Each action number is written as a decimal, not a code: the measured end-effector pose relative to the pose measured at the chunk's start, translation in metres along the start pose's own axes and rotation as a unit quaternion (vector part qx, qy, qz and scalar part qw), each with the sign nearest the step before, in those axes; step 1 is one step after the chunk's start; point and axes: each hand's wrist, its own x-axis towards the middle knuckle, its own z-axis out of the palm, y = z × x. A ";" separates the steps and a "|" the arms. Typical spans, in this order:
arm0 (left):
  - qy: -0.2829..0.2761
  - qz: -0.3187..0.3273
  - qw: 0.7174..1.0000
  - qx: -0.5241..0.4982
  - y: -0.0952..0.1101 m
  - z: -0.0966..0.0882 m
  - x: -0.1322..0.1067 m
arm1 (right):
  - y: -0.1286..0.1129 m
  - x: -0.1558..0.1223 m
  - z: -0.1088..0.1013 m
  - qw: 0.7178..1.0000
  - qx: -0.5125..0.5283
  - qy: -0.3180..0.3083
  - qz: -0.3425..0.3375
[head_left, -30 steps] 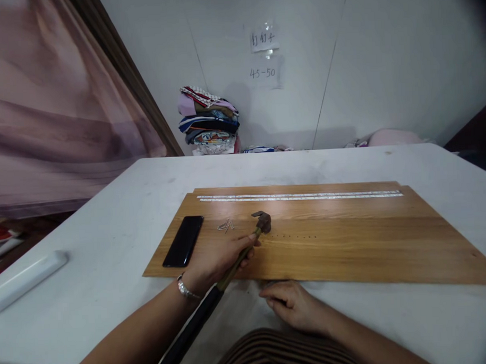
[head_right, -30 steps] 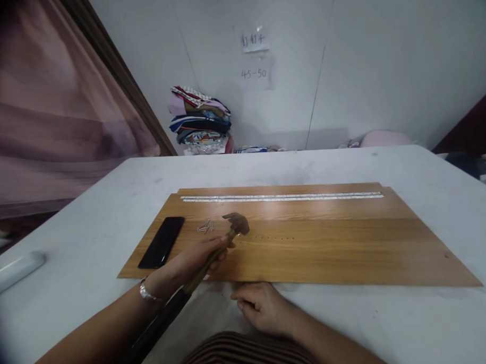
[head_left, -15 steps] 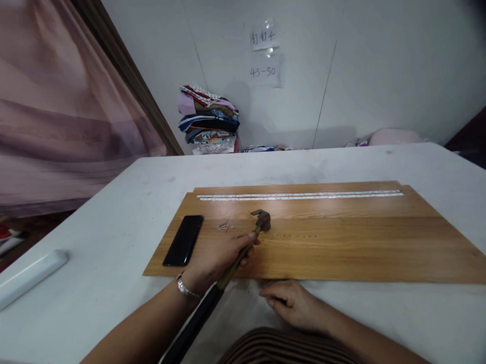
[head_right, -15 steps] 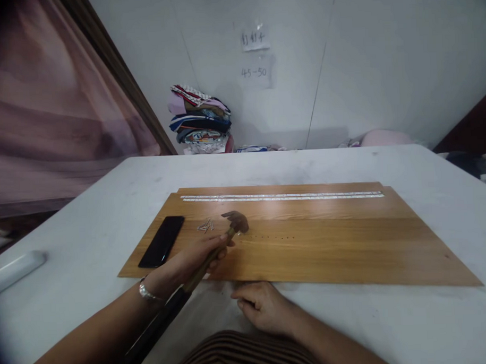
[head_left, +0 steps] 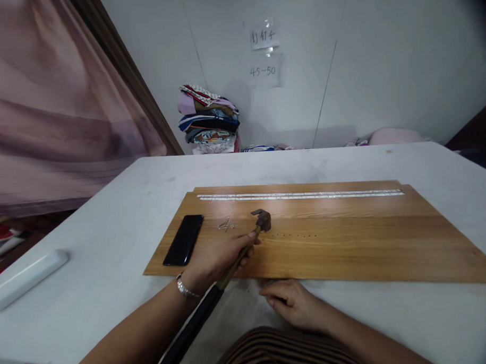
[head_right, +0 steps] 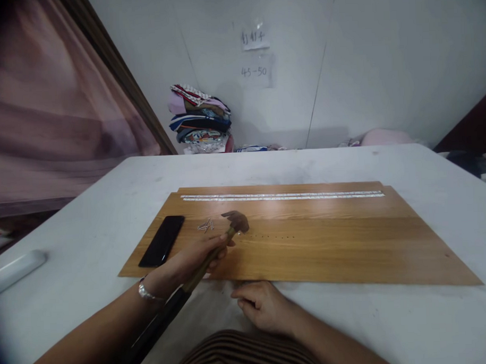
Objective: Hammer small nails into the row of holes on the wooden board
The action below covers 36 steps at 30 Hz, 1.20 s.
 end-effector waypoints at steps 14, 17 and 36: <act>-0.004 -0.007 1.000 0.001 -0.003 -0.002 0.002 | 0.000 -0.001 0.000 1.000 0.002 0.003 0.007; -0.010 -0.001 1.000 -0.006 -0.002 -0.003 0.001 | 0.000 -0.002 0.000 1.000 0.004 -0.003 0.010; -0.025 -0.012 1.000 -0.004 -0.005 -0.005 0.003 | -0.002 0.000 -0.001 1.000 0.001 -0.007 0.008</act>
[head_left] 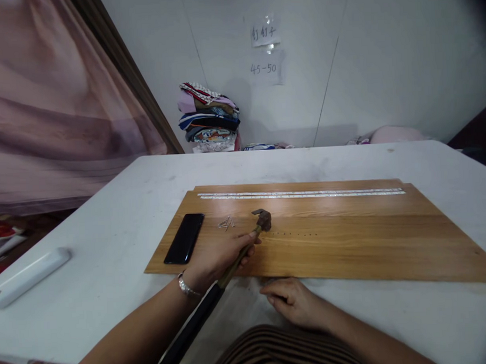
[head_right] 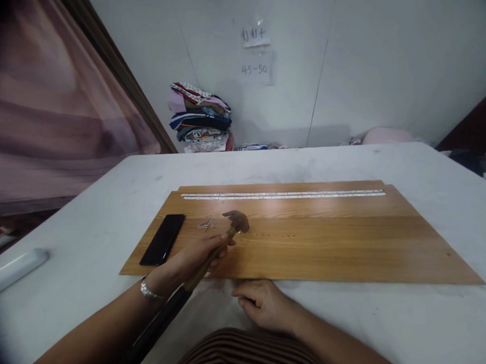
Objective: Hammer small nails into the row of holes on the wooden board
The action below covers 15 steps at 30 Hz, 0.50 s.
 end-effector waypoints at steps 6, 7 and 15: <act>0.031 -0.008 0.999 0.006 0.004 0.006 -0.004 | -0.001 0.000 0.000 1.000 0.003 0.008 -0.001; 0.030 -0.008 1.000 0.005 0.005 0.006 -0.004 | -0.001 0.000 0.000 1.000 0.004 0.007 0.001; 0.003 -0.008 1.000 -0.001 0.002 0.001 -0.002 | 0.002 -0.001 0.001 1.000 -0.002 0.005 -0.003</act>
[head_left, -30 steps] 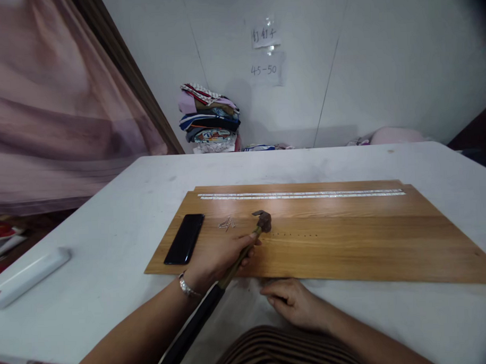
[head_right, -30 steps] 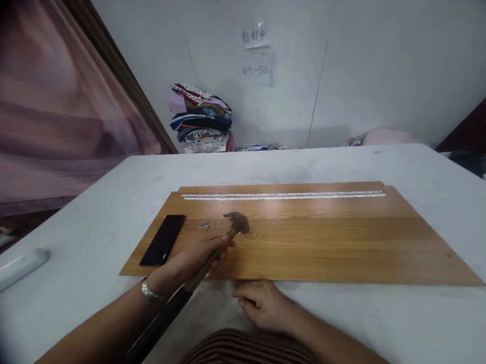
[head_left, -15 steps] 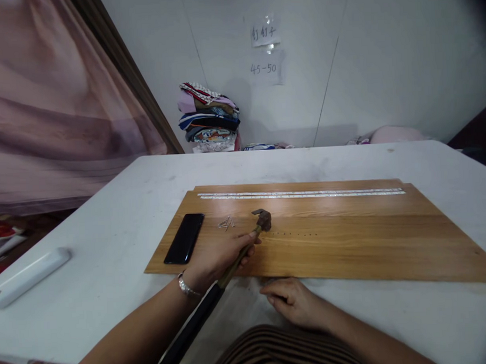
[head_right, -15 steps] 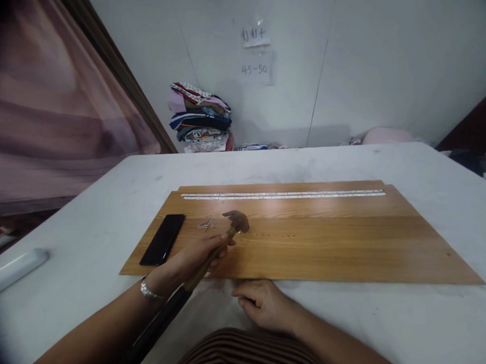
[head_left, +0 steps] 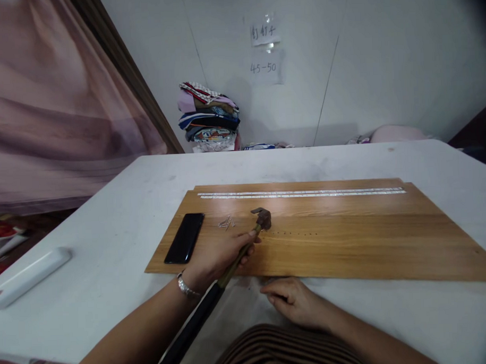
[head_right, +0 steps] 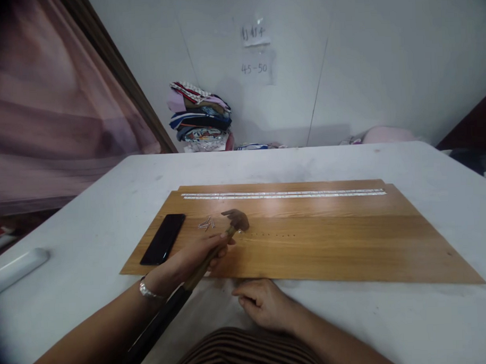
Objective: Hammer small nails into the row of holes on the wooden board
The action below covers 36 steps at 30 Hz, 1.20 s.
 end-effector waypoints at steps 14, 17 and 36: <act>0.009 -0.008 1.000 -0.006 0.003 0.003 -0.003 | -0.001 0.001 -0.001 1.000 -0.002 -0.003 0.002; 0.008 -0.005 1.000 0.003 0.002 0.002 -0.001 | -0.002 0.001 -0.001 1.000 0.000 -0.003 0.004; 0.018 0.005 1.000 0.008 -0.001 0.003 0.000 | -0.002 0.000 -0.001 1.000 -0.004 -0.006 0.003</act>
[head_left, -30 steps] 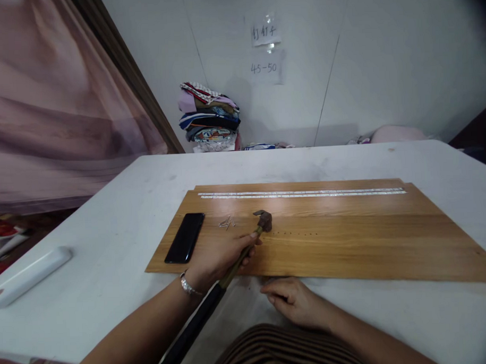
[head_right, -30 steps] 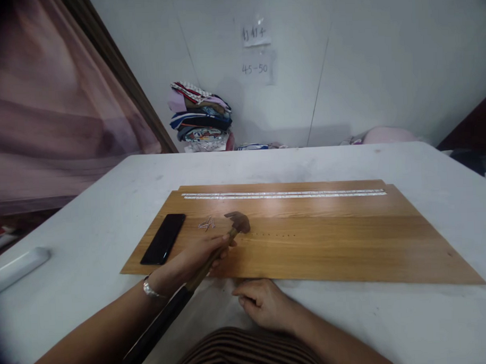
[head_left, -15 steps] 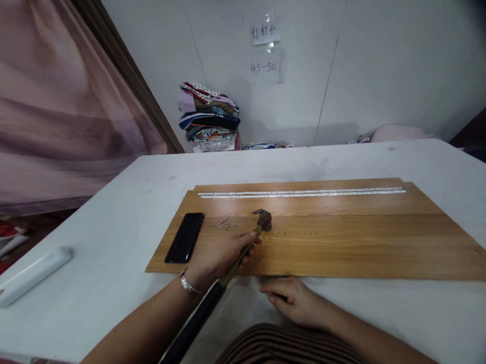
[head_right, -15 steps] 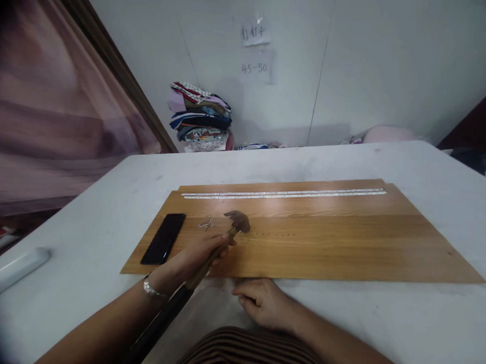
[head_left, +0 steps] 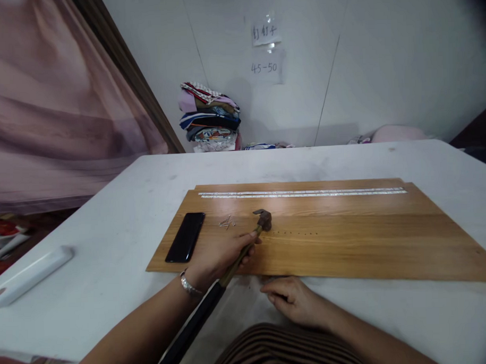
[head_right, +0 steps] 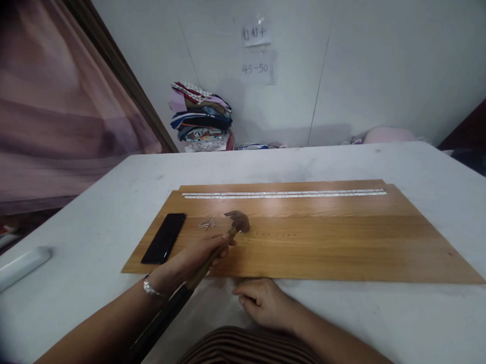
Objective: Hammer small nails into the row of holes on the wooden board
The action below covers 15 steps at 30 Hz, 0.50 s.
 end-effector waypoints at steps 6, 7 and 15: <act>-0.002 0.001 1.000 0.001 0.002 0.000 -0.001 | -0.002 0.000 -0.001 1.000 0.008 -0.004 -0.001; -0.004 0.002 1.000 -0.002 0.002 0.000 -0.002 | -0.002 0.000 -0.001 1.000 0.008 -0.004 -0.002; 0.002 -0.008 1.000 -0.004 0.002 0.000 -0.002 | -0.002 0.001 -0.002 1.000 0.008 -0.009 0.000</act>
